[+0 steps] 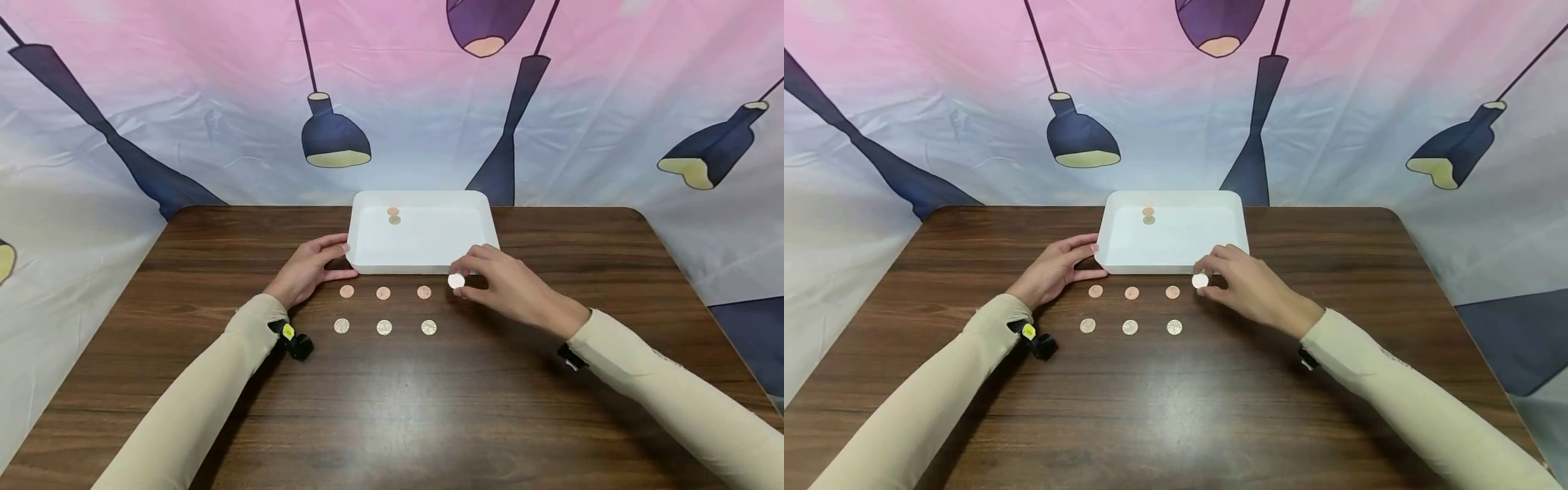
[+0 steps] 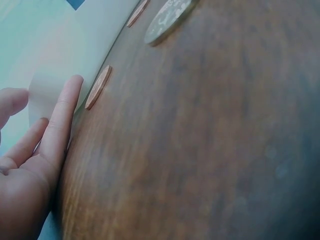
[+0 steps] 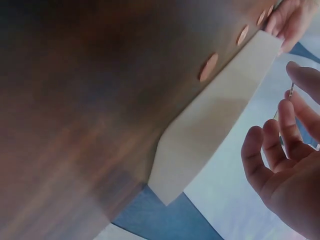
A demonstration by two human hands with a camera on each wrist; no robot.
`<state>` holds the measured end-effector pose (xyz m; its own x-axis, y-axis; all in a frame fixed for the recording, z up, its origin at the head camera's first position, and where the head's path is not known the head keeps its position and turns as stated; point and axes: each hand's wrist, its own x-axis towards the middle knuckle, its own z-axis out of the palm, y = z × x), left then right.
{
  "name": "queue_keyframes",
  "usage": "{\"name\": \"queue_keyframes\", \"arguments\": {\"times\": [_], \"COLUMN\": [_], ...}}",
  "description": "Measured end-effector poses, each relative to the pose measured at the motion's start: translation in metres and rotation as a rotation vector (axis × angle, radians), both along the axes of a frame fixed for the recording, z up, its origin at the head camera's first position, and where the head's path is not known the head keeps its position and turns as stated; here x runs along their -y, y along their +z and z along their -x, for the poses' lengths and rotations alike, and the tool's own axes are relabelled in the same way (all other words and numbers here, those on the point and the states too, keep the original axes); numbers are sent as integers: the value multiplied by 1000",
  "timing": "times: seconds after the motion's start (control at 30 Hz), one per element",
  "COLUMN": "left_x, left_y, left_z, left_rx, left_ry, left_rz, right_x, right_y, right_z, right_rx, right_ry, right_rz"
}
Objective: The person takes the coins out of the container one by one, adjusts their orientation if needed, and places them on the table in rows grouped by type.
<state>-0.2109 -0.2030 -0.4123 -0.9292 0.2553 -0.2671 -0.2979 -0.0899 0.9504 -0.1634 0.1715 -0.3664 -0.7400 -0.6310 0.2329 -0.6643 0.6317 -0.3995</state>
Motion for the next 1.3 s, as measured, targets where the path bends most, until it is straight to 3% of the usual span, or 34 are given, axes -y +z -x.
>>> {"name": "queue_keyframes", "arguments": {"times": [0.33,0.53,0.9,1.3], "left_x": [1,1,0,2], "left_y": [1,1,-2,0], "left_z": [-1,-2,1,-1], "left_rx": [13,17,-1,-3], "left_ry": [4,-3,-7,-10], "left_rz": [1,7,-7,-15], "right_x": [-16,-21,-28,-28], "right_y": [-21,-31,-33,-33], "right_z": [-28,-41,-36,-34], "right_rx": [36,119,222,244], "right_ry": [19,52,67,59], "right_rz": [-6,-22,-23,-9]}}
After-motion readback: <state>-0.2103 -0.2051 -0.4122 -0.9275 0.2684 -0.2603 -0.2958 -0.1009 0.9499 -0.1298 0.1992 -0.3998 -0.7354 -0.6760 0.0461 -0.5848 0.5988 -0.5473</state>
